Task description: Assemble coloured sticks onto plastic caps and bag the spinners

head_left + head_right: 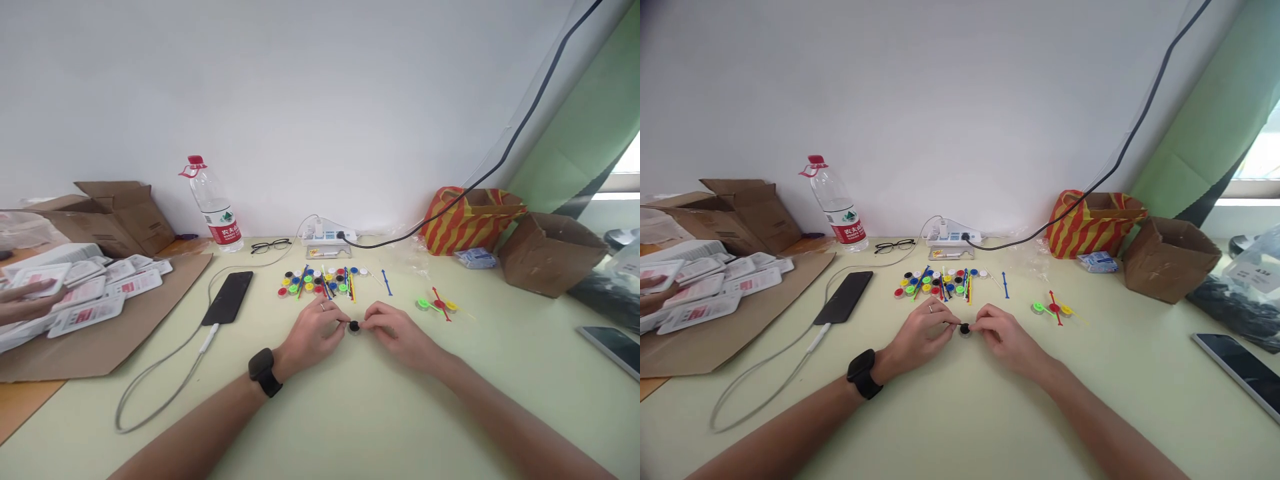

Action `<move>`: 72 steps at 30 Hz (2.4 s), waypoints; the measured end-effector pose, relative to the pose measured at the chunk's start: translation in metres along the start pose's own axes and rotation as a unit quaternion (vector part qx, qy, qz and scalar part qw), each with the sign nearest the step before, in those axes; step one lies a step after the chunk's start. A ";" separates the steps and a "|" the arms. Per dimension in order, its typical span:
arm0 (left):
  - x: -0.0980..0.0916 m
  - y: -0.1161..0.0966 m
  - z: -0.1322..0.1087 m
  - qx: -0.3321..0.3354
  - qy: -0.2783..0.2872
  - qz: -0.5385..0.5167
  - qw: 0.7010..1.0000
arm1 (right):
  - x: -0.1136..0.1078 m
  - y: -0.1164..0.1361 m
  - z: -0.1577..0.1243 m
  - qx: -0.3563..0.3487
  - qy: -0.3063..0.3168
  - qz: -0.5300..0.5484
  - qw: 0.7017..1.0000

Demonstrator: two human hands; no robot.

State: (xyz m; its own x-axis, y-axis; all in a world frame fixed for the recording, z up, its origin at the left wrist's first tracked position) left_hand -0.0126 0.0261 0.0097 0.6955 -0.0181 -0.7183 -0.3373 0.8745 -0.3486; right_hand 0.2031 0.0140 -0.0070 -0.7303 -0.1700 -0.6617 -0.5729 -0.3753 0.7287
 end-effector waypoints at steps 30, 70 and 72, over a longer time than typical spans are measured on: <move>0.000 -0.011 0.004 0.004 0.097 -0.013 0.995 | 0.001 0.010 -0.002 0.036 0.026 0.032 0.999; -0.014 -0.001 0.001 -0.060 -0.135 -0.005 0.989 | -0.034 -0.025 0.008 0.101 -0.191 -0.099 0.971; -0.015 0.004 -0.001 -0.077 -0.136 -0.017 0.988 | -0.026 -0.029 0.008 0.104 -0.158 -0.154 0.970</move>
State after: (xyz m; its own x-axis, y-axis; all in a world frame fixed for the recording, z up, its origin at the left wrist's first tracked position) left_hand -0.0244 0.0292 0.0185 0.8459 0.1030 -0.5233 -0.3888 0.7908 -0.4728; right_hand 0.2363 0.0367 -0.0095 -0.5714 0.2207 -0.7905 -0.8206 -0.1656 0.5469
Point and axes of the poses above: each hand's wrist, its own z-axis towards the middle knuckle, its own x-axis out of the palm, y = z × x, the point moved 3 cm from there along z, towards the middle knuckle, and after that the axes turned 13 degrees about x, right-handed, at the moved point
